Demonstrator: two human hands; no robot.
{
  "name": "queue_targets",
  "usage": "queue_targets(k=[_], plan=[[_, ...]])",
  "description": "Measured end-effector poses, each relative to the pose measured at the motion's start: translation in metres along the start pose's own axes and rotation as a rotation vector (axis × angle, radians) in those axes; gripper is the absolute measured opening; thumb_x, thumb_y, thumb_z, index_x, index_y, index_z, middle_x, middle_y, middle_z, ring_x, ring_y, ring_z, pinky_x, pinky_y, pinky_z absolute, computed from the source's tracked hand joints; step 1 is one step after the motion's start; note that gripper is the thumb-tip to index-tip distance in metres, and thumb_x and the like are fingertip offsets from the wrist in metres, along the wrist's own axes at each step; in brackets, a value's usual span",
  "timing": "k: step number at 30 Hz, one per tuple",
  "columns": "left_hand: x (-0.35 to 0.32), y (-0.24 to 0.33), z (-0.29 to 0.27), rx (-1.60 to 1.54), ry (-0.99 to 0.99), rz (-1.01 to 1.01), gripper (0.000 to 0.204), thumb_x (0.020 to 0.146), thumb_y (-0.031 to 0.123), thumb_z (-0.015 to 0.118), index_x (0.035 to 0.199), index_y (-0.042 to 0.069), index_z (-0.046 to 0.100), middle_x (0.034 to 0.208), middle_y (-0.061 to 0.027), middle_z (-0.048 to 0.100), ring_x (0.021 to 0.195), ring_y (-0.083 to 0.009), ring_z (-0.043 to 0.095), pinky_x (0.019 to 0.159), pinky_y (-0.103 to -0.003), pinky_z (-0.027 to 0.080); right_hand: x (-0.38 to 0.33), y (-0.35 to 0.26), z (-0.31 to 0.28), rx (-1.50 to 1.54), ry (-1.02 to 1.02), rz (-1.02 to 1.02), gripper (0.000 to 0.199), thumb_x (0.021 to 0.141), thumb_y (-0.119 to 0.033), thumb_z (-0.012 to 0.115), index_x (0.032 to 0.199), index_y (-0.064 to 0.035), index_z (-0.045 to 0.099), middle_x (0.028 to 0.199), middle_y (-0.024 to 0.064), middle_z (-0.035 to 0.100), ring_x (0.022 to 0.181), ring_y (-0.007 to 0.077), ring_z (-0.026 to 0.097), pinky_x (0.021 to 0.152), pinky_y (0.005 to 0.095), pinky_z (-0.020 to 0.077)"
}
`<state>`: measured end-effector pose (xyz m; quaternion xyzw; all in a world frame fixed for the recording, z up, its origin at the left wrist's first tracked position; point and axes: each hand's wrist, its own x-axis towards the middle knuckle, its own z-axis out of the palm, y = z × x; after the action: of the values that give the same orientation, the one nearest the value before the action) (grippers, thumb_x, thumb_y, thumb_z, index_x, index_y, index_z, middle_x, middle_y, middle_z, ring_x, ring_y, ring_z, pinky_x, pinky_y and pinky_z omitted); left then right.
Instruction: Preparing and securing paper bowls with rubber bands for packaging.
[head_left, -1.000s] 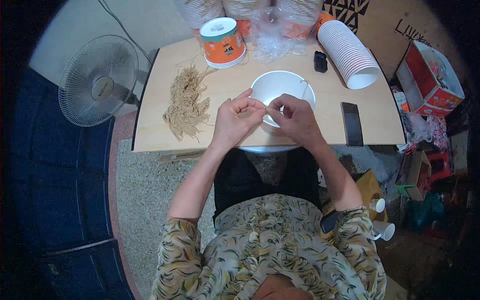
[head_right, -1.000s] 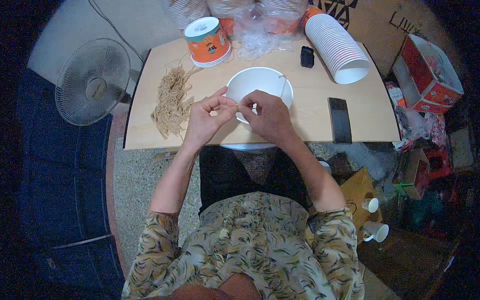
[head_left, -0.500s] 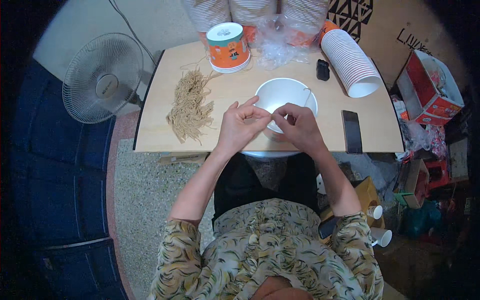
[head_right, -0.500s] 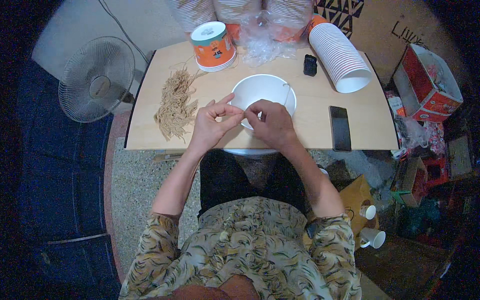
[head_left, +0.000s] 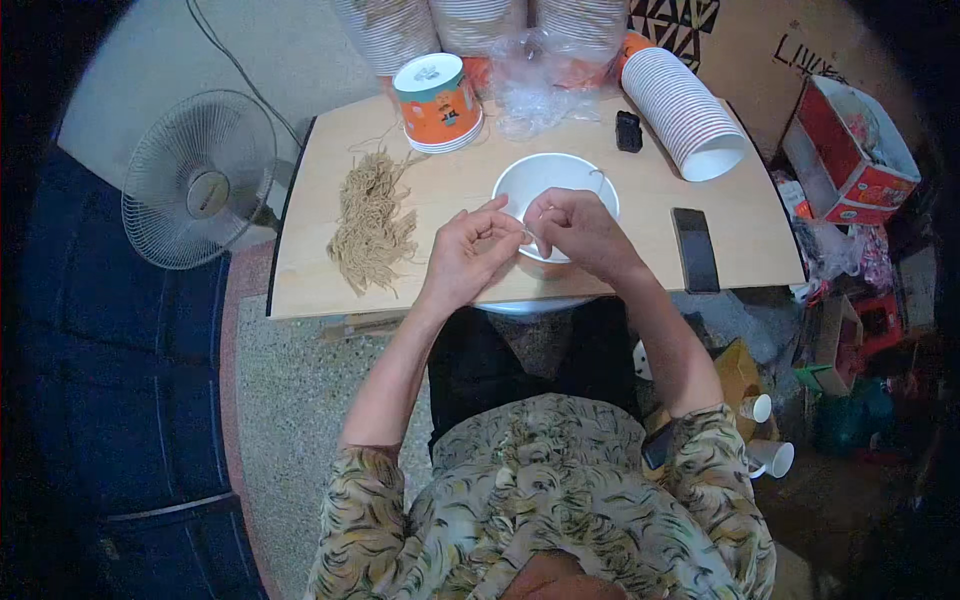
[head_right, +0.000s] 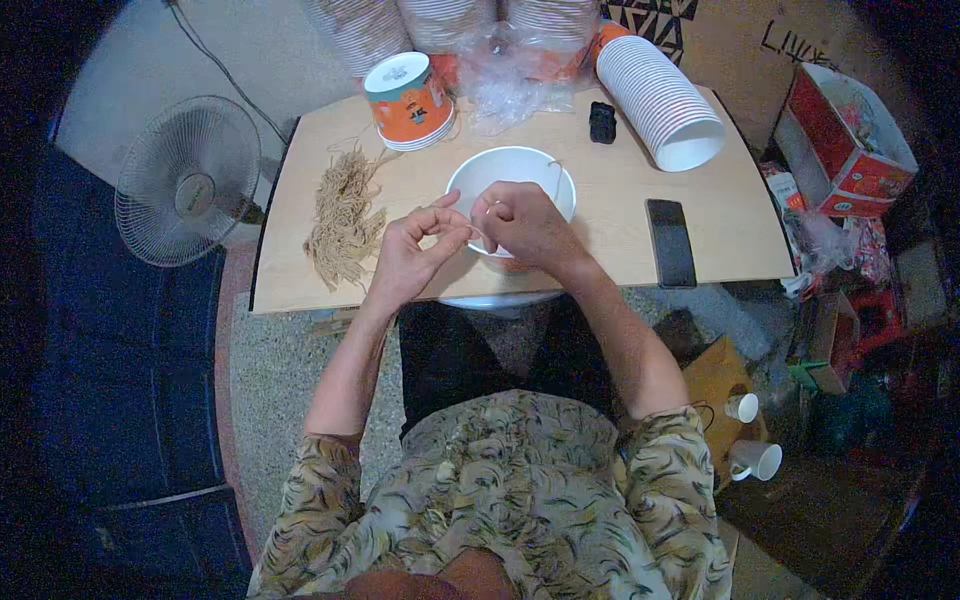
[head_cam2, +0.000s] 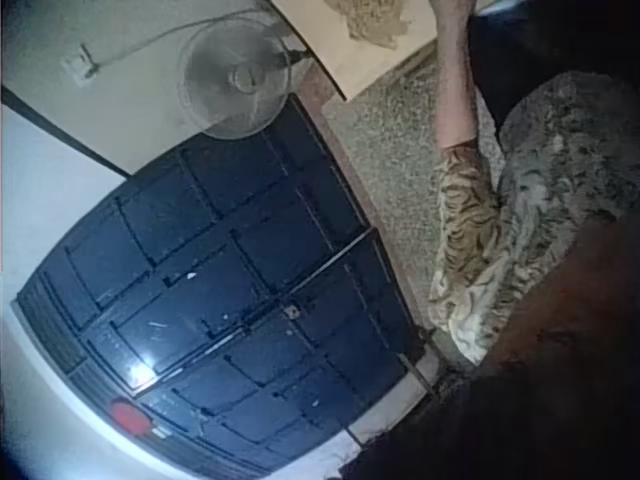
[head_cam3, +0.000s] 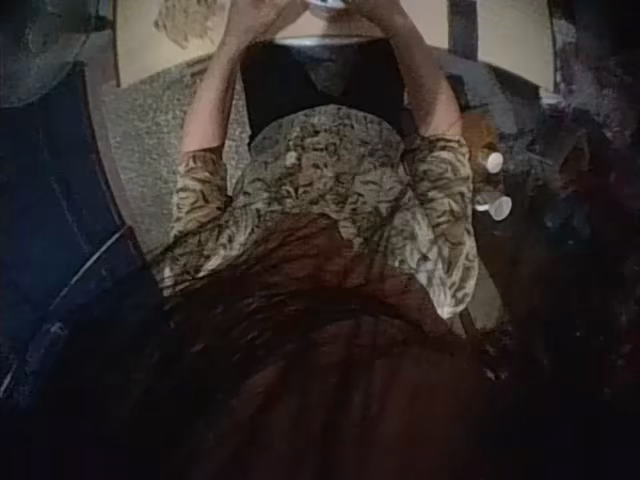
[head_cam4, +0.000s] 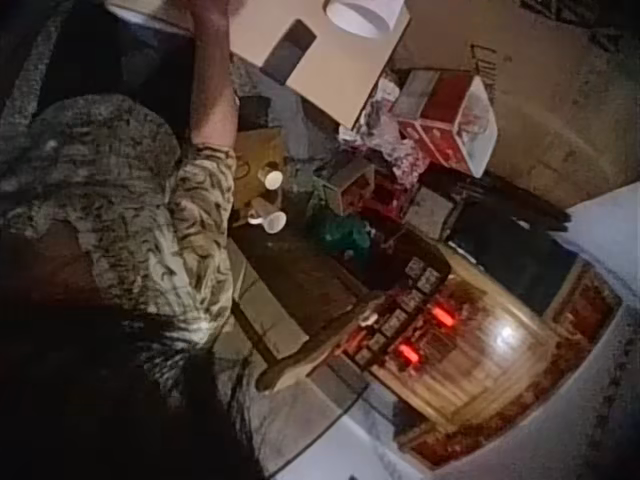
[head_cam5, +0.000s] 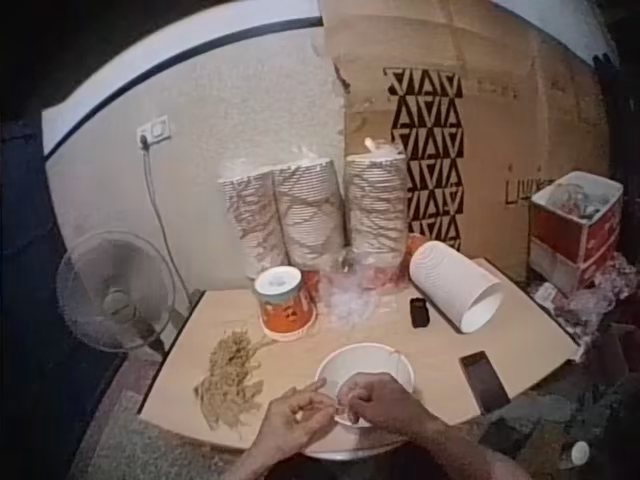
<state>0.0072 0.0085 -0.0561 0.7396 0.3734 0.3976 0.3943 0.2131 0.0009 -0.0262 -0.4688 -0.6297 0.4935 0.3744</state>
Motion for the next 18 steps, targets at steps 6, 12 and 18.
queue_targets(k=[6, 12, 18], plan=[[-0.003, 0.007, 0.000, 0.157, 0.037, 0.027, 0.009, 0.087, 0.019, 0.072, 0.094, 0.013, 0.075, 0.090, -0.0009, 0.077, 0.135, -0.0264, 0.051, 0.118, -0.059, 0.014, -0.001, 0.005, -0.003, 0.048, -0.095, -0.068, 0.009, 0.087, -0.004, 0.060, 0.093, 0.0007, 0.065, 0.067, 0.0011, 0.062, 0.062, 0.0063, 0.058, 0.058, 0.0231, 0.0459], [-0.005, 0.009, -0.001, 0.238, 0.059, 0.091, 0.006, 0.086, 0.018, 0.075, 0.091, 0.013, 0.075, 0.090, 0.0000, 0.077, 0.132, -0.0237, 0.054, 0.118, -0.056, 0.014, -0.003, -0.001, -0.005, -0.007, -0.141, -0.089, 0.007, 0.087, -0.003, 0.062, 0.093, -0.0002, 0.064, 0.066, 0.0005, 0.063, 0.061, 0.0060, 0.058, 0.058, 0.0231, 0.0455], [-0.007, 0.009, 0.002, 0.310, 0.114, 0.184, 0.007, 0.084, 0.018, 0.076, 0.088, 0.013, 0.074, 0.088, 0.0004, 0.075, 0.125, -0.0243, 0.060, 0.116, -0.053, 0.019, -0.002, 0.003, -0.009, 0.025, -0.177, -0.098, 0.006, 0.087, -0.002, 0.062, 0.093, -0.0017, 0.063, 0.066, -0.0018, 0.061, 0.063, 0.0041, 0.056, 0.060, 0.0214, 0.0443]])
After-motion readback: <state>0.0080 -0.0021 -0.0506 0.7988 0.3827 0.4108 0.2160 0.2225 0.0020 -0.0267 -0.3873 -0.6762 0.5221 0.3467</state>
